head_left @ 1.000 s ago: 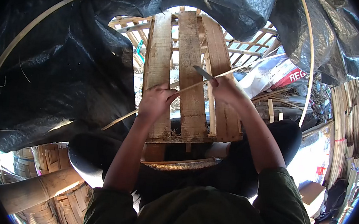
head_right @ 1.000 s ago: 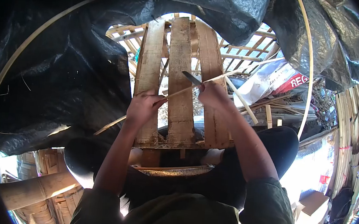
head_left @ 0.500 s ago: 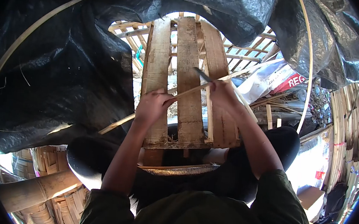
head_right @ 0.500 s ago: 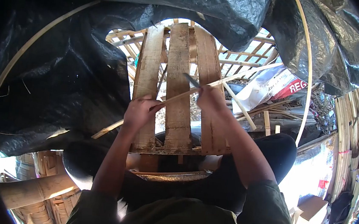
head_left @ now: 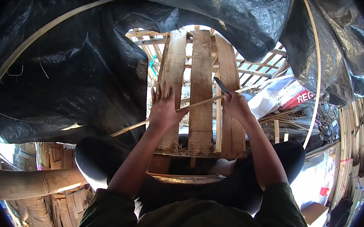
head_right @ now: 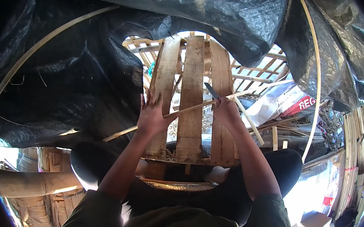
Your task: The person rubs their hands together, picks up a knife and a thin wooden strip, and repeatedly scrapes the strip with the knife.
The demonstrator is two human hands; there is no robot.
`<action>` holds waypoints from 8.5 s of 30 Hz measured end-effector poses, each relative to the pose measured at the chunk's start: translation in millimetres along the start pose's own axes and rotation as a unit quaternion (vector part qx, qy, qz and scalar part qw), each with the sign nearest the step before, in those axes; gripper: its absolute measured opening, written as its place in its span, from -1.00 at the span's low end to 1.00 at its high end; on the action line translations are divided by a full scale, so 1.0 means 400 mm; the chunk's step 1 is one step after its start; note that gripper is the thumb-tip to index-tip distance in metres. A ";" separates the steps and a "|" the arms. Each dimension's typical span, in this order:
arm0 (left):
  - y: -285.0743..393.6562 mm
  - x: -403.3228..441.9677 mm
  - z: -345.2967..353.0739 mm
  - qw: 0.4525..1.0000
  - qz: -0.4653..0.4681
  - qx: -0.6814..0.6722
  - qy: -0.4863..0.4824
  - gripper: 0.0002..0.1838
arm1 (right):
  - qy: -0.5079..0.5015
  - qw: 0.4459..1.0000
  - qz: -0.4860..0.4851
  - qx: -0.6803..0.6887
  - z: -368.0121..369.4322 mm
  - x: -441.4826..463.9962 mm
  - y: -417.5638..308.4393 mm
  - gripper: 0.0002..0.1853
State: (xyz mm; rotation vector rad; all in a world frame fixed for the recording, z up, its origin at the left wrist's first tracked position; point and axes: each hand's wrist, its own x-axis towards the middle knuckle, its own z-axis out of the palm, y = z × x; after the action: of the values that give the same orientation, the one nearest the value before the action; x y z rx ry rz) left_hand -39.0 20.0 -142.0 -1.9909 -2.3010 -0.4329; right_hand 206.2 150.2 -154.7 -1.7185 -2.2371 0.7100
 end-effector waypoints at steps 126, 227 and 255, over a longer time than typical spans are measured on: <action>0.007 -0.024 -0.003 0.971 0.110 -0.210 0.008 -0.76 | 0.107 0.991 0.074 -0.017 -0.036 0.020 0.067 -0.52; -0.027 -0.012 -0.051 0.985 -0.011 -0.120 -0.123 -0.65 | -0.004 0.982 -0.186 -0.044 0.057 -0.022 -0.155 -0.79; -0.010 0.003 0.035 0.976 0.036 -0.193 0.098 -0.87 | -0.052 0.993 0.105 -0.010 -0.126 0.030 -0.128 -0.51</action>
State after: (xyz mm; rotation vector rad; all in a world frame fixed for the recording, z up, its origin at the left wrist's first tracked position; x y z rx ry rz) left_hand -41.3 24.3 -155.8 -2.0643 -2.1422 -1.0897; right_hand 182.9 163.4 -86.8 -1.9907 -2.1561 0.8422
